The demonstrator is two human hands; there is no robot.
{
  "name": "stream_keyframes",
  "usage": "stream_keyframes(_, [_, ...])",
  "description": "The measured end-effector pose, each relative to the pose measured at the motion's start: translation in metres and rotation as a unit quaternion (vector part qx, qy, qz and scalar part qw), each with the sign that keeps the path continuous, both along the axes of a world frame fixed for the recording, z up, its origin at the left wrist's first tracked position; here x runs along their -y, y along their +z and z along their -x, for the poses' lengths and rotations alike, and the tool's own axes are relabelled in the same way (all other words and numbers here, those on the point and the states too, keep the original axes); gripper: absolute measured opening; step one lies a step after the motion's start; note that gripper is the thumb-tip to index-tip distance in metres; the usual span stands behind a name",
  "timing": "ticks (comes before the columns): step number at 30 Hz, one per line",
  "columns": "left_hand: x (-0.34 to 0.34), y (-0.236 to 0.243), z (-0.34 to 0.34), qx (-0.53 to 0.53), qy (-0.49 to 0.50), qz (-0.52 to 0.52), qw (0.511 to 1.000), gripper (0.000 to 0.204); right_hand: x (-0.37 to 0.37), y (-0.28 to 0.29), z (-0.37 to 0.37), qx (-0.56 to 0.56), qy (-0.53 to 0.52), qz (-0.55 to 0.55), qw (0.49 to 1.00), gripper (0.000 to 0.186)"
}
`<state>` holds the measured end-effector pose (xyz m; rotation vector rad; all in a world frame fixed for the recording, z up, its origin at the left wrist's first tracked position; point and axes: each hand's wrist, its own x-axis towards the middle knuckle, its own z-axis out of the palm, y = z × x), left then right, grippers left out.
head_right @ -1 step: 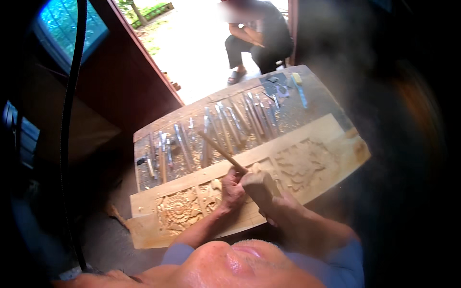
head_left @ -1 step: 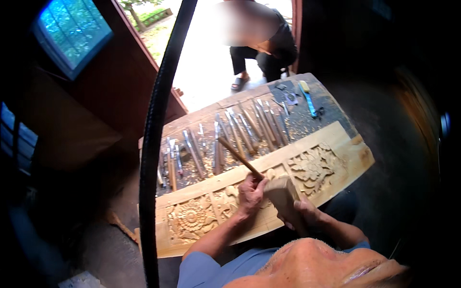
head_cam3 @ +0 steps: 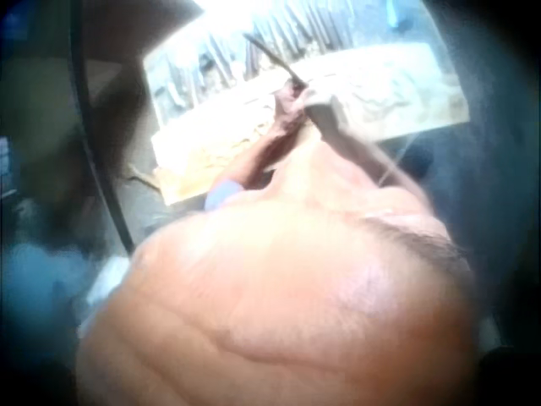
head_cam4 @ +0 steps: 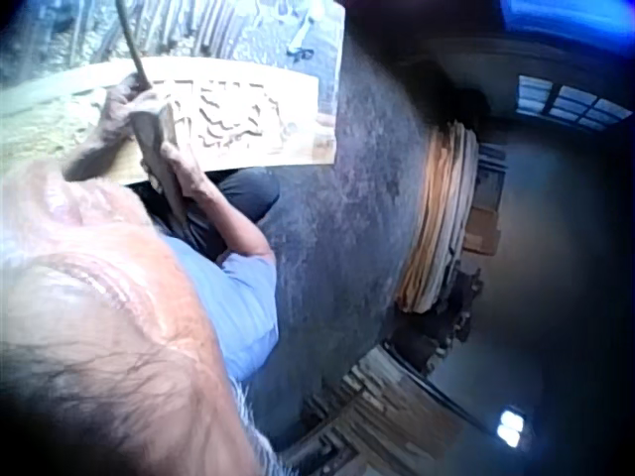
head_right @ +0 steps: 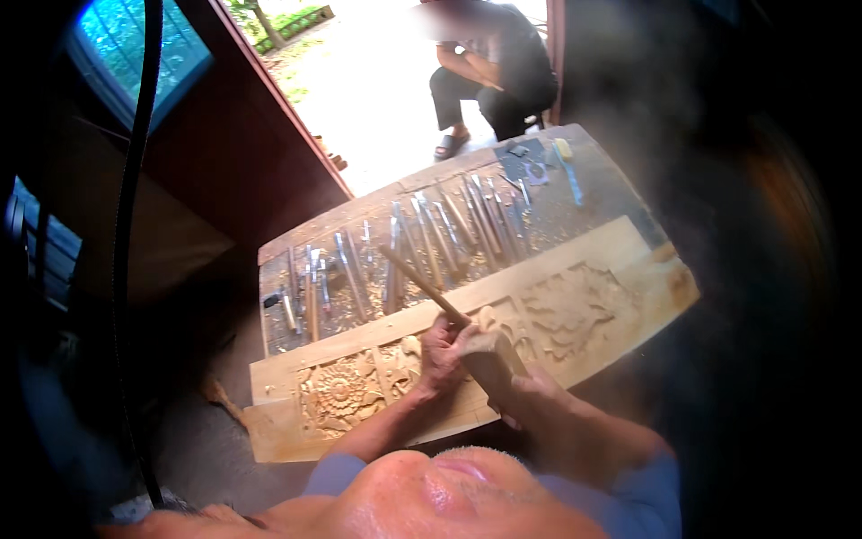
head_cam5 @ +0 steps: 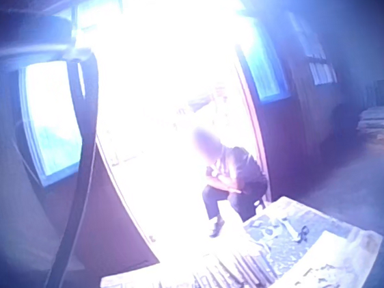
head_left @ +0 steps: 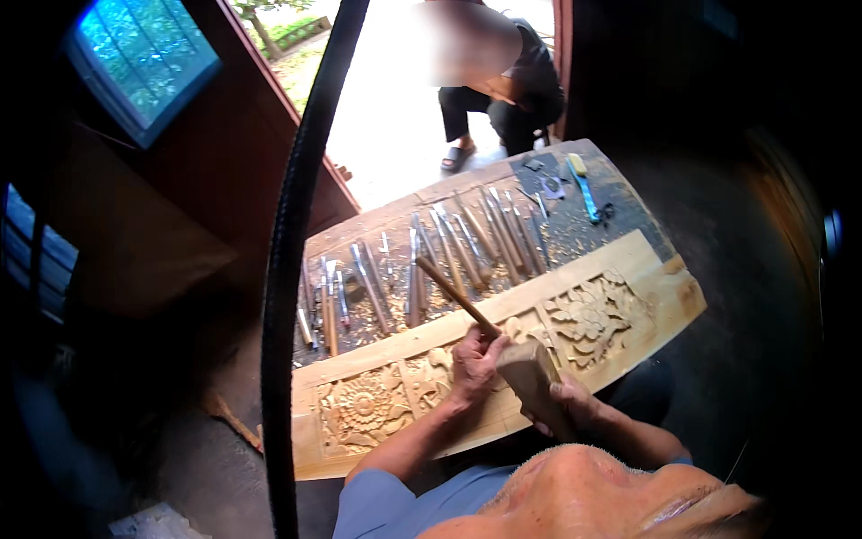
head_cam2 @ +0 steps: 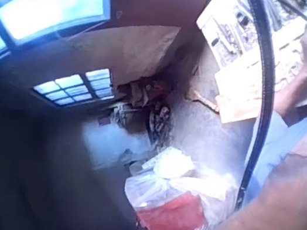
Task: The person carves a floral design into a rectangular wooden board using a chisel and a wooden mallet. They repeatedly position the chisel on the wood and strike it with the mallet to remove shavings and refine the pattern. A second person sits nearby observing the process.
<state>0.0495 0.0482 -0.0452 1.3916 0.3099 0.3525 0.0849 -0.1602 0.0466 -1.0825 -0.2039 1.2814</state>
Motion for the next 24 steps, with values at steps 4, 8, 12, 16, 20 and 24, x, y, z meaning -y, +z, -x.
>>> stream_keyframes(4, [0.0, 0.013, -0.001, -0.005, -0.031, 0.026, 0.999, 0.016, 0.006, -0.026, 0.008, -0.051, 0.049, -0.076, 0.995, 0.084])
stream_keyframes(8, [0.002, 0.014, 0.003, -0.014, -0.032, 0.016, 0.999, 0.018, 0.003, -0.025, 0.009, 0.013, 0.099, -0.067, 0.993, 0.067])
stream_keyframes(12, [0.001, 0.017, 0.003, -0.009, -0.041, 0.034, 0.999, 0.021, 0.003, -0.031, 0.008, 0.088, 0.106, -0.045, 0.989, 0.06])
stream_keyframes(16, [0.005, 0.014, 0.001, -0.019, -0.024, 0.002, 1.0, 0.02, -0.001, -0.029, 0.012, 0.223, 0.111, -0.025, 0.968, 0.063])
stream_keyframes(20, [0.006, 0.014, -0.001, -0.016, -0.024, -0.019, 0.999, 0.018, -0.003, -0.03, 0.012, 0.264, 0.126, -0.021, 0.956, 0.069])
stream_keyframes(24, [0.001, 0.005, -0.001, 0.002, -0.024, -0.013, 1.0, 0.016, -0.004, -0.028, 0.013, 0.253, 0.138, 0.0, 0.958, 0.075])
